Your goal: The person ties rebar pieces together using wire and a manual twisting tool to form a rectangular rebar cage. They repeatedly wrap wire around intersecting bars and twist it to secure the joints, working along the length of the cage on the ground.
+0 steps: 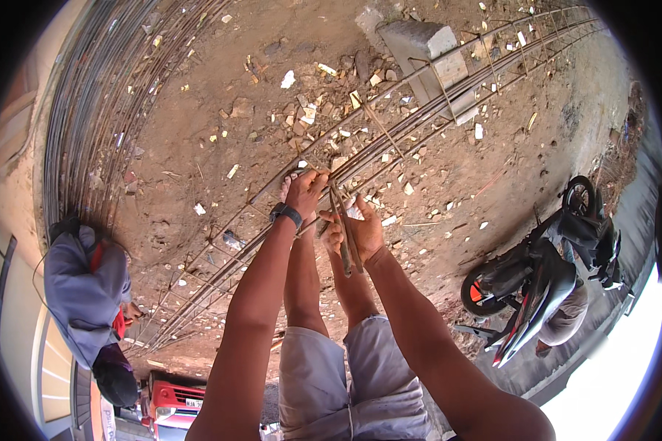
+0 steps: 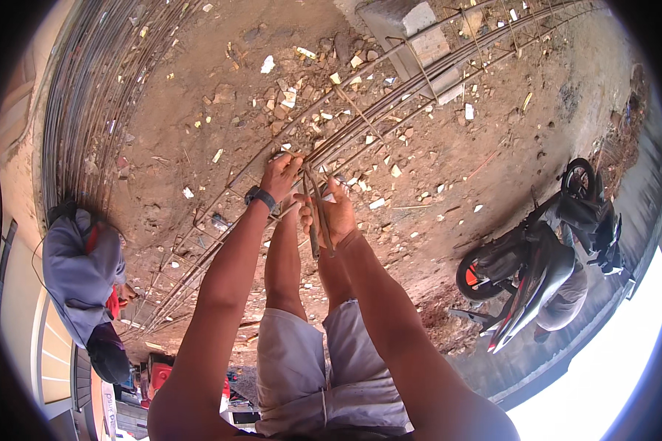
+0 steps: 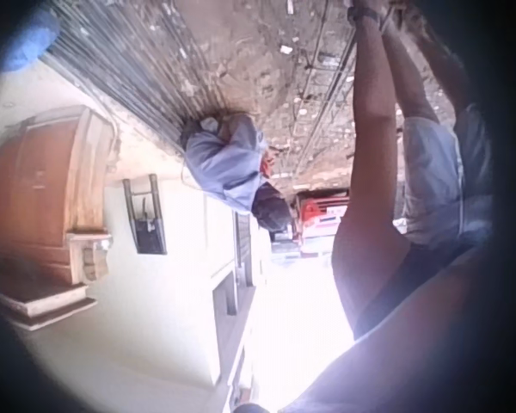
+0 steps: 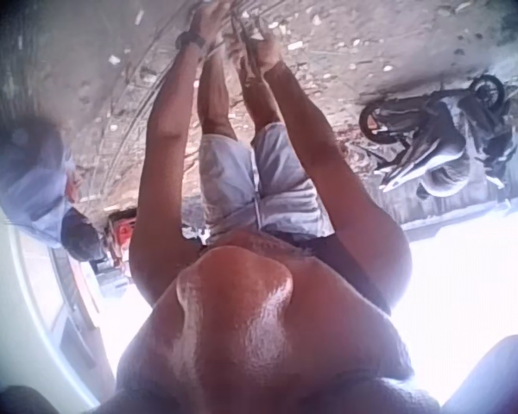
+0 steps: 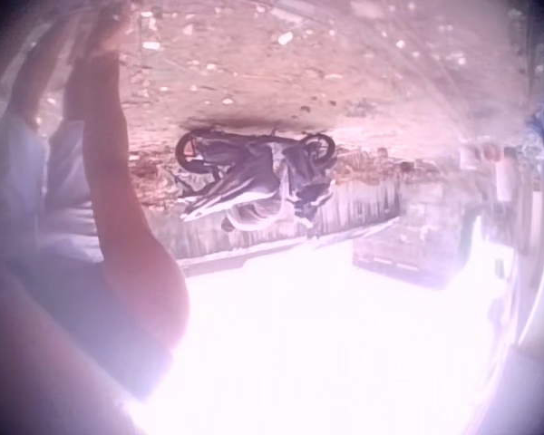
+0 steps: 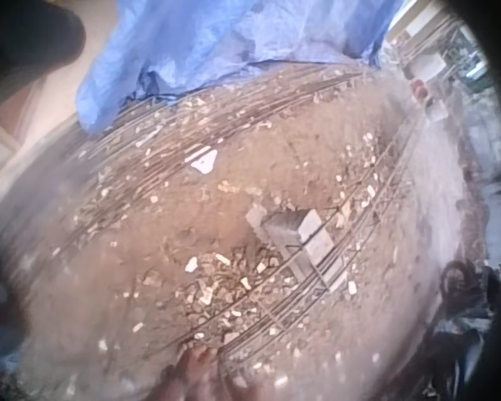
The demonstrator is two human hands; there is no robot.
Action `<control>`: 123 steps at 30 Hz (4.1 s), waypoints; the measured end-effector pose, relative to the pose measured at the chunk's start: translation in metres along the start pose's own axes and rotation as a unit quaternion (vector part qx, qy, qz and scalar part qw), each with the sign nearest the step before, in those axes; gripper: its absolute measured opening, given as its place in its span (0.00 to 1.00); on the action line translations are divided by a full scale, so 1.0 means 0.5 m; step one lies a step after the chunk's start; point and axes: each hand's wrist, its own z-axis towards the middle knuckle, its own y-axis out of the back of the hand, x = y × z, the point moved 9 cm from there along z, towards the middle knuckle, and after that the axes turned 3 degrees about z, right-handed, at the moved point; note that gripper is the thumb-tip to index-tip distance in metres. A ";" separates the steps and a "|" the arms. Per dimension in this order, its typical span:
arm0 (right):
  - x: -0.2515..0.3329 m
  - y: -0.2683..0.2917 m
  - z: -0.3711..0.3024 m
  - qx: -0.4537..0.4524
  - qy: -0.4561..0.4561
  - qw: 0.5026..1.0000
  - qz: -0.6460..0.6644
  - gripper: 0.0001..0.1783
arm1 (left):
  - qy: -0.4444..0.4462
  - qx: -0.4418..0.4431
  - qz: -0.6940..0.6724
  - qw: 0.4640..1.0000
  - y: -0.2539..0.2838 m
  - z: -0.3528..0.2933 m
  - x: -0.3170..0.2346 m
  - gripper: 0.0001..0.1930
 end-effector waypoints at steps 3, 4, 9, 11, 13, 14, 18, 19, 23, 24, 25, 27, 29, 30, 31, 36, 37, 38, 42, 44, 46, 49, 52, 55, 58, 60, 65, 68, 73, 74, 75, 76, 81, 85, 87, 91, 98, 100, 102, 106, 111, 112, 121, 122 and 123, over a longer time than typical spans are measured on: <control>0.033 0.077 0.000 -0.151 0.057 0.892 -0.423 0.42 | -0.014 -0.022 0.032 0.999 -0.003 -0.006 -0.003 0.21; 0.052 0.086 -0.009 -0.216 0.079 0.794 -0.563 0.40 | -0.011 -0.018 0.047 0.999 -0.002 -0.001 -0.004 0.22; 0.101 -0.051 -0.110 -0.350 0.227 0.426 -0.803 0.26 | -0.014 -0.028 0.076 0.997 -0.002 0.002 0.011 0.25; 0.100 -0.066 -0.126 -0.366 0.196 0.356 -0.837 0.24 | 0.005 -0.011 0.106 0.994 -0.009 0.010 0.036 0.25; 0.094 -0.061 -0.114 -0.375 0.124 0.332 -0.857 0.23 | 0.017 -0.005 0.090 0.996 -0.014 0.013 0.049 0.25; 0.096 -0.052 -0.101 -0.347 0.102 0.368 -0.857 0.24 | 0.022 0.000 0.082 0.996 -0.017 0.014 0.052 0.25; 0.087 0.069 -0.067 -0.181 -0.066 0.776 -0.601 0.30 | 0.096 0.051 0.002 0.994 -0.033 0.011 0.085 0.22; 0.060 0.082 -0.073 -0.123 -0.118 0.912 -0.373 0.31 | 0.103 0.067 -0.024 0.992 -0.035 0.010 0.076 0.21; 0.008 0.070 -0.060 0.006 -0.139 0.982 -0.129 0.37 | 0.109 0.066 -0.124 0.984 -0.025 0.011 0.036 0.20; -0.005 0.078 -0.054 0.035 -0.131 0.983 -0.123 0.38 | 0.105 0.063 -0.140 0.982 -0.025 0.008 0.037 0.20; 0.023 0.107 -0.050 -0.052 -0.068 0.948 -0.307 0.41 | 0.102 0.049 -0.160 0.981 -0.021 0.007 0.027 0.23; 0.084 0.102 -0.072 -0.245 0.022 0.725 -0.643 0.46 | 0.072 0.041 -0.092 0.992 -0.006 0.012 0.008 0.27; 0.106 -0.004 -0.123 -0.375 0.068 0.526 -0.760 0.51 | 0.092 0.043 -0.094 0.990 -0.004 0.001 0.010 0.28; 0.101 -0.034 -0.135 -0.392 0.067 0.480 -0.782 0.45 | 0.108 0.058 -0.090 0.988 -0.003 0.001 0.005 0.29; 0.100 -0.058 -0.144 -0.405 0.083 0.402 -0.817 0.41 | 0.105 0.067 -0.081 0.989 -0.005 0.004 0.017 0.28; 0.103 0.066 -0.101 -0.441 0.089 0.397 -0.800 0.27 | 0.184 0.112 -0.116 0.970 -0.023 0.010 0.027 0.25; 0.108 0.089 -0.092 -0.435 0.076 0.431 -0.787 0.26 | 0.191 0.106 -0.118 0.969 -0.022 0.010 0.022 0.25; 0.107 0.057 -0.092 -0.424 0.059 0.463 -0.776 0.25 | 0.202 0.094 -0.122 0.967 -0.017 0.004 0.036 0.25; 0.094 0.118 -0.046 -0.345 0.080 0.516 -0.780 0.28 | 0.148 0.089 -0.103 0.980 -0.029 0.016 0.041 0.22; 0.073 0.111 -0.050 -0.357 0.126 0.565 -0.733 0.31 | 0.103 -0.010 -0.088 0.991 -0.021 -0.013 0.037 0.19; 0.051 0.150 -0.036 -0.350 0.095 0.648 -0.669 0.34 | -0.021 -0.170 0.075 0.982 0.002 -0.045 -0.019 0.19; 0.046 0.096 -0.050 -0.315 0.099 0.755 -0.567 0.30 | 0.029 -0.311 -0.010 0.950 0.049 -0.078 0.013 0.18; 0.022 0.111 -0.043 -0.262 0.069 0.853 -0.446 0.25 | 0.083 -0.237 -0.070 0.965 0.011 -0.135 -0.037 0.16; 0.001 0.127 -0.042 -0.251 0.076 0.856 -0.445 0.24 | 0.149 -0.136 -0.096 0.975 -0.056 -0.179 -0.002 0.16; -0.017 0.134 -0.071 -0.263 0.044 0.878 -0.398 0.21 | 0.194 -0.065 -0.132 0.970 -0.073 -0.190 -0.053 0.15; -0.035 0.124 -0.114 -0.233 -0.003 0.924 -0.304 0.20 | 0.230 -0.029 -0.226 0.946 -0.101 -0.217 -0.078 0.14; 0.045 0.079 -0.262 -0.059 0.013 0.983 -0.173 0.24 | 0.301 -0.021 -0.411 0.860 -0.144 -0.280 -0.152 0.16; 0.202 0.059 -0.365 -0.162 0.294 0.736 -0.588 0.23 | 0.304 0.030 -0.345 0.888 -0.183 -0.264 -0.225 0.19; 0.318 -0.025 -0.518 -0.145 0.387 0.699 -0.584 0.20 | 0.247 0.065 -0.399 0.880 -0.363 -0.156 -0.433 0.17; 0.338 -0.031 -0.522 -0.104 0.393 0.744 -0.531 0.19 | 0.225 0.056 -0.426 0.874 -0.399 -0.117 -0.469 0.16; 0.357 -0.012 -0.529 -0.124 0.369 0.773 -0.501 0.19 | 0.224 0.025 -0.444 0.867 -0.428 -0.082 -0.495 0.15; 0.377 0.010 -0.535 -0.142 0.343 0.799 -0.472 0.18 | 0.216 0.025 -0.411 0.886 -0.455 -0.051 -0.513 0.14; 0.597 0.028 -0.675 -0.199 0.472 0.712 -0.480 0.09 | 0.160 0.031 -0.209 0.964 -0.621 0.107 -0.600 0.15; 0.832 0.058 -0.773 -0.246 0.504 0.688 -0.461 0.10 | 0.063 0.119 0.028 0.991 -0.750 0.270 -0.665 0.20; 0.954 0.093 -0.807 -0.245 0.472 0.742 -0.407 0.10 | -0.007 0.109 0.208 0.972 -0.783 0.362 -0.732 0.22; 1.150 0.125 -0.865 -0.195 0.438 0.847 -0.229 0.11 | -0.069 -0.062 0.275 0.957 -0.754 0.513 -0.856 0.20; 1.353 0.094 -0.928 -0.186 0.431 0.865 -0.176 0.10 | -0.152 -0.099 0.431 0.884 -0.800 0.683 -1.022 0.21; 1.395 0.098 -0.932 -0.214 0.415 0.856 -0.222 0.10 | -0.188 -0.106 0.419 0.882 -0.844 0.732 -1.061 0.21; 1.434 0.088 -0.932 -0.228 0.396 0.862 -0.221 0.10 | -0.215 -0.178 0.407 0.870 -0.847 0.830 -1.135 0.21; 1.521 0.031 -0.961 -0.242 0.384 0.856 -0.248 0.10 | -0.117 -0.173 0.344 0.915 -0.853 0.988 -1.125 0.17; 1.646 -0.045 -0.986 -0.242 0.392 0.843 -0.279 0.12 | 0.064 0.042 0.180 0.981 -0.838 1.095 -1.027 0.16; 1.668 -0.062 -0.987 -0.239 0.391 0.844 -0.280 0.12 | 0.088 0.067 0.161 0.981 -0.835 1.099 -1.023 0.17; 1.826 -0.198 -0.892 -0.092 0.372 0.862 -0.332 0.08 | 0.171 0.220 0.227 0.933 -0.856 1.116 -1.033 0.18; 1.833 -0.206 -0.880 -0.056 0.365 0.873 -0.318 0.07 | 0.170 0.196 0.181 0.949 -0.861 1.105 -1.031 0.17; 1.852 -0.213 -0.855 -0.032 0.352 0.866 -0.353 0.08 | 0.168 0.171 0.135 0.961 -0.867 1.093 -1.029 0.17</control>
